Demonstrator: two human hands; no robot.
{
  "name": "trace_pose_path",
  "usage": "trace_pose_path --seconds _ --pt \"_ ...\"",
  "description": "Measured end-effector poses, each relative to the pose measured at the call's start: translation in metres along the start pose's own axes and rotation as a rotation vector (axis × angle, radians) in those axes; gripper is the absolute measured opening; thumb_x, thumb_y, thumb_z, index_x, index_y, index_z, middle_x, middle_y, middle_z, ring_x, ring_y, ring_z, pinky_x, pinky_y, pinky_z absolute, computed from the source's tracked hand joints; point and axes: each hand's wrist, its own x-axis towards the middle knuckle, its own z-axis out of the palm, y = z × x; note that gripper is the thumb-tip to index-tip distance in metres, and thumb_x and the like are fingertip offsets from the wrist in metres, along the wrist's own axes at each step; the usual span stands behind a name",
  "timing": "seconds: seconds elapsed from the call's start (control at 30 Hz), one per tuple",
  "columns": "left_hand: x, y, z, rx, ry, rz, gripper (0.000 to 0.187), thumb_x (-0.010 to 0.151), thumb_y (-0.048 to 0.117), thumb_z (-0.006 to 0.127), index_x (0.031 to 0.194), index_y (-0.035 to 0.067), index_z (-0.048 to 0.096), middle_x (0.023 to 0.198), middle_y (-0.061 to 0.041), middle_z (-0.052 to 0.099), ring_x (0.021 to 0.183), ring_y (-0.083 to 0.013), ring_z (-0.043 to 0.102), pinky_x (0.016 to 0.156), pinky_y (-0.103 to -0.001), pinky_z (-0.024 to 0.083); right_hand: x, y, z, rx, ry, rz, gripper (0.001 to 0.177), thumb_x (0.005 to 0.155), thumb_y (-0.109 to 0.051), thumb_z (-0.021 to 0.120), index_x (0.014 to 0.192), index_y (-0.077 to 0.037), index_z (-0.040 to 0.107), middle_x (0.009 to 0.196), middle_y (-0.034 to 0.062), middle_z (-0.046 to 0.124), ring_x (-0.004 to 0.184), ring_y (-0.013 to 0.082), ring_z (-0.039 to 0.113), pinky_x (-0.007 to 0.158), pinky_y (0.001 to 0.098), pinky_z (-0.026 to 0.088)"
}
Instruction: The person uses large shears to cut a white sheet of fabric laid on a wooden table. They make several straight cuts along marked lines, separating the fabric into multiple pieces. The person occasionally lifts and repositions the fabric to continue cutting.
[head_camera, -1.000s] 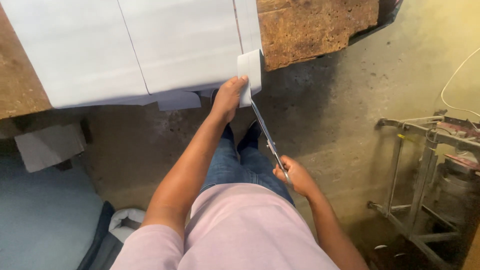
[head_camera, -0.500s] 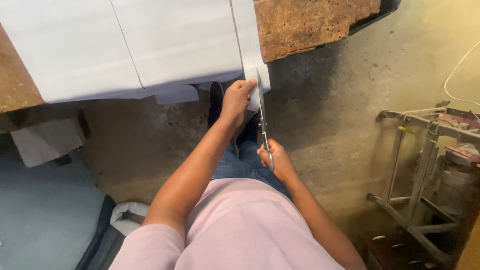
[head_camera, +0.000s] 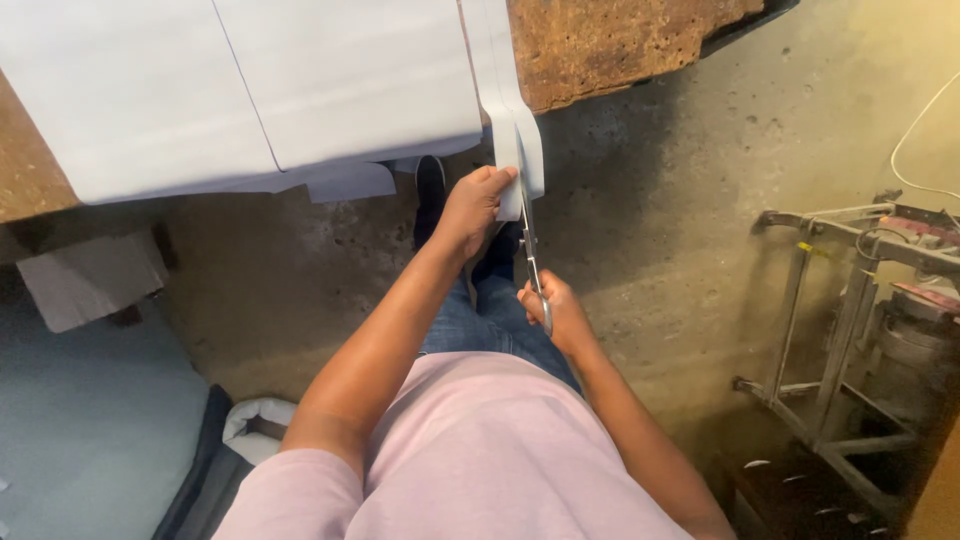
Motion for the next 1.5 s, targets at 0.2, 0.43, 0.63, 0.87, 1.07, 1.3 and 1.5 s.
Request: trace_pose_path --seconds 0.2,0.43,0.63,0.87,1.07,1.3,1.5 --pt "-0.002 -0.005 -0.005 0.017 -0.020 -0.001 0.023 0.092 0.029 0.084 0.095 0.010 0.073 0.085 -0.002 0.072 0.079 -0.0149 0.072 0.072 -0.028 0.062 -0.011 -0.019 0.009 -0.043 0.056 0.015 0.017 0.095 -0.024 0.074 0.087 -0.010 0.068 0.054 0.0075 0.064 0.050 0.0165 0.066 0.052 0.0257 0.049" --pt "0.005 -0.011 -0.009 0.032 -0.050 0.019 0.023 0.094 0.029 0.083 0.097 0.009 0.072 0.087 -0.002 0.071 0.083 -0.0159 0.073 0.075 -0.030 0.063 -0.018 -0.034 0.014 -0.091 0.081 0.049 0.021 0.096 -0.026 0.071 0.083 -0.009 0.068 0.052 0.0084 0.062 0.049 0.0183 0.065 0.053 0.0278 0.049" --pt "-0.001 -0.013 -0.008 0.041 -0.061 0.016 0.023 0.095 0.030 0.082 0.097 0.009 0.072 0.087 -0.002 0.073 0.083 -0.0161 0.074 0.074 -0.032 0.064 -0.019 -0.023 0.017 -0.087 0.101 0.065 0.023 0.094 -0.026 0.071 0.080 -0.009 0.067 0.051 0.0083 0.062 0.049 0.0174 0.066 0.051 0.0267 0.049" --pt "0.005 -0.028 -0.011 0.010 -0.074 0.022 0.020 0.097 0.026 0.078 0.094 0.010 0.068 0.081 -0.001 0.070 0.077 -0.0141 0.073 0.070 -0.030 0.063 -0.023 -0.023 0.019 -0.115 0.125 0.134 0.025 0.094 -0.026 0.071 0.078 -0.007 0.066 0.049 0.0109 0.062 0.046 0.0188 0.065 0.048 0.0263 0.050" --pt "0.014 -0.041 -0.023 0.126 -0.118 0.046 0.021 0.099 0.028 0.076 0.094 0.012 0.064 0.083 0.002 0.067 0.080 -0.0115 0.070 0.071 -0.029 0.061 -0.011 -0.013 0.016 -0.125 0.129 0.138 0.023 0.093 -0.027 0.073 0.080 -0.009 0.067 0.051 0.0097 0.064 0.047 0.0179 0.068 0.049 0.0258 0.052" --pt "-0.013 -0.024 -0.016 0.109 -0.123 0.072 0.016 0.099 0.023 0.075 0.092 0.014 0.065 0.077 0.006 0.061 0.074 -0.0064 0.062 0.068 -0.024 0.054 0.040 -0.015 0.014 -0.092 0.101 0.056 0.022 0.092 -0.027 0.074 0.086 -0.007 0.067 0.054 0.0099 0.062 0.050 0.0189 0.066 0.053 0.0298 0.051" --pt "-0.009 -0.027 -0.023 0.105 -0.126 0.072 0.016 0.099 0.024 0.075 0.091 0.015 0.064 0.076 0.007 0.060 0.072 -0.0065 0.060 0.067 -0.024 0.051 0.056 0.004 0.018 -0.139 0.138 0.064 0.022 0.090 -0.029 0.076 0.084 -0.009 0.070 0.053 0.0095 0.064 0.049 0.0193 0.069 0.053 0.0317 0.053"
